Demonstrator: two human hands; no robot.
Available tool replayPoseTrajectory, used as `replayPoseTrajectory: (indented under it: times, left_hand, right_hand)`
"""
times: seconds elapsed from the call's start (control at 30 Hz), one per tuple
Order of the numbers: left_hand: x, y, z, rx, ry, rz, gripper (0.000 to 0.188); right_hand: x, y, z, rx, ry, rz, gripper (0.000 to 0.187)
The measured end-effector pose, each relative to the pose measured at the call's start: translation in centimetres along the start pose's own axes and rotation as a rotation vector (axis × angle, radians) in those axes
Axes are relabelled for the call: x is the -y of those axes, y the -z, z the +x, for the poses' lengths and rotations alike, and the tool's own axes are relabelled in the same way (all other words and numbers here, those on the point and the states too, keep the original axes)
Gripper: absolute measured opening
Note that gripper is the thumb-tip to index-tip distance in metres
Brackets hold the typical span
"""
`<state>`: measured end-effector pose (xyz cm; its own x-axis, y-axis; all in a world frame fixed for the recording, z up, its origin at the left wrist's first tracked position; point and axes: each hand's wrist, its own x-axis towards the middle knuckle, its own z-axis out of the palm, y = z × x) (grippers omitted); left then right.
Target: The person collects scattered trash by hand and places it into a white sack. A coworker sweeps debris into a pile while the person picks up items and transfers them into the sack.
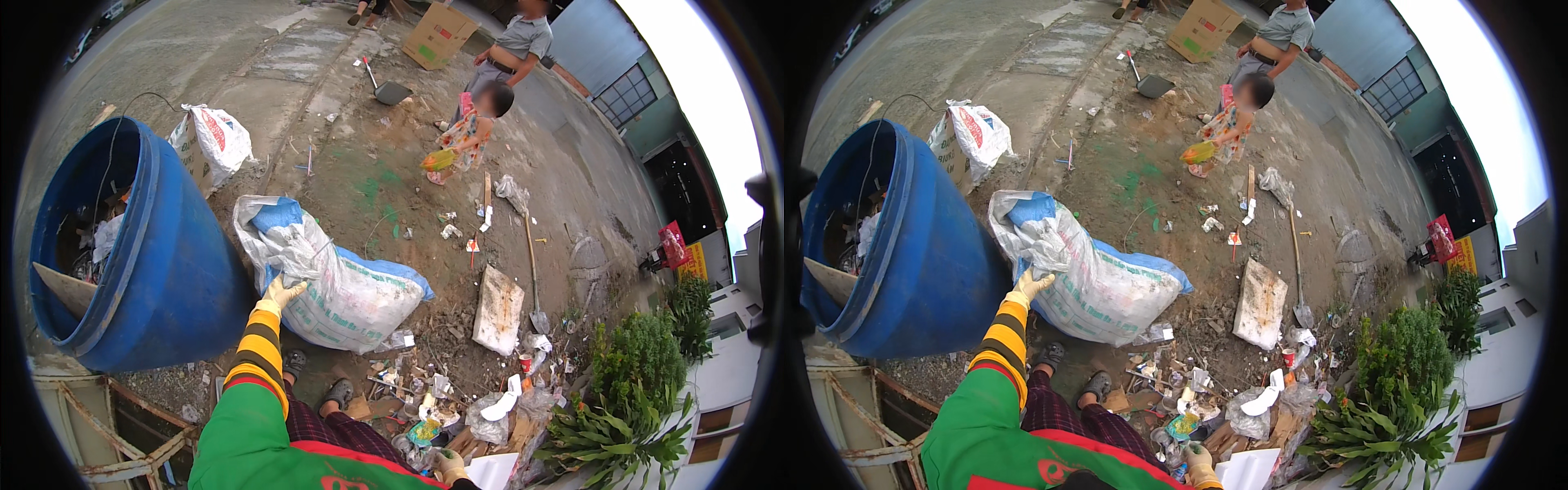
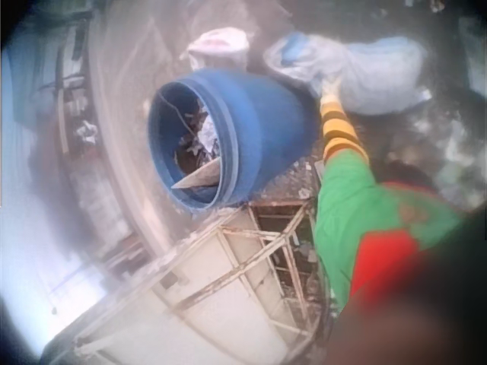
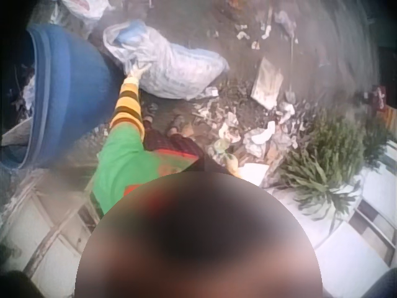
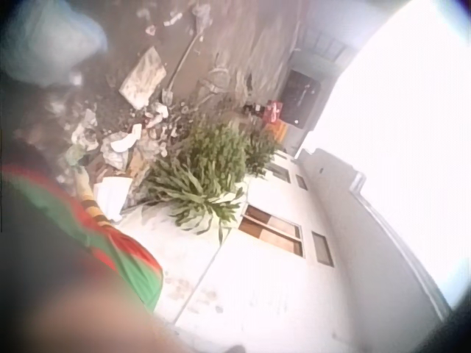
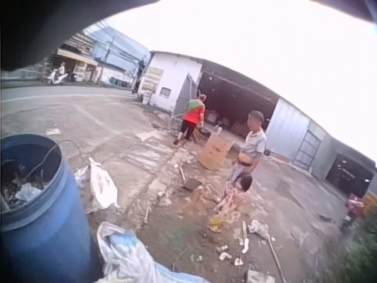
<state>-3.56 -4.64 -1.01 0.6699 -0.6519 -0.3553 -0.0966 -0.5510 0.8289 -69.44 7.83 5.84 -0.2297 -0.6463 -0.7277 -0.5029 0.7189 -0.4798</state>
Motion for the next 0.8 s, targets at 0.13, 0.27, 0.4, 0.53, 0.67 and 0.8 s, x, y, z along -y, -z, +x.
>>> replayPoseTrajectory:
  times: [0.13, 0.27, 0.4, 0.53, 0.67, 0.8]
  left_hand:
    - [0.2, -1.5, -1.8, 0.140, 0.088, -0.004, 0.063]
    - [3.0, -3.5, -3.5, -0.089, 0.226, -0.054, 0.052]
    - [3.5, -4.3, -7.0, -0.416, 0.308, -0.617, 0.043]
    - [1.5, -3.4, -11.3, -0.588, 0.348, -0.557, 0.039]
    - [2.2, -3.1, -16.4, -0.658, 0.416, -0.509, 0.037]
    - [5.1, -2.4, -19.9, -0.675, 0.526, -0.558, 0.037]
  right_hand:
    - [-4.3, 4.2, 1.3, 0.016, -0.132, 0.012, 0.024]
    - [-8.4, 6.9, 5.4, -0.004, -0.064, -0.043, 0.024]
    - [-10.3, 5.8, 10.4, -0.031, -0.017, 0.145, 0.025]
    - [-11.2, 5.6, 9.7, -0.020, -0.060, 0.356, 0.025]
    - [-8.7, 7.5, 6.1, 0.024, -0.182, 0.131, 0.019]
    - [-5.3, 8.5, 3.0, 0.181, -0.097, 0.073, 0.007]
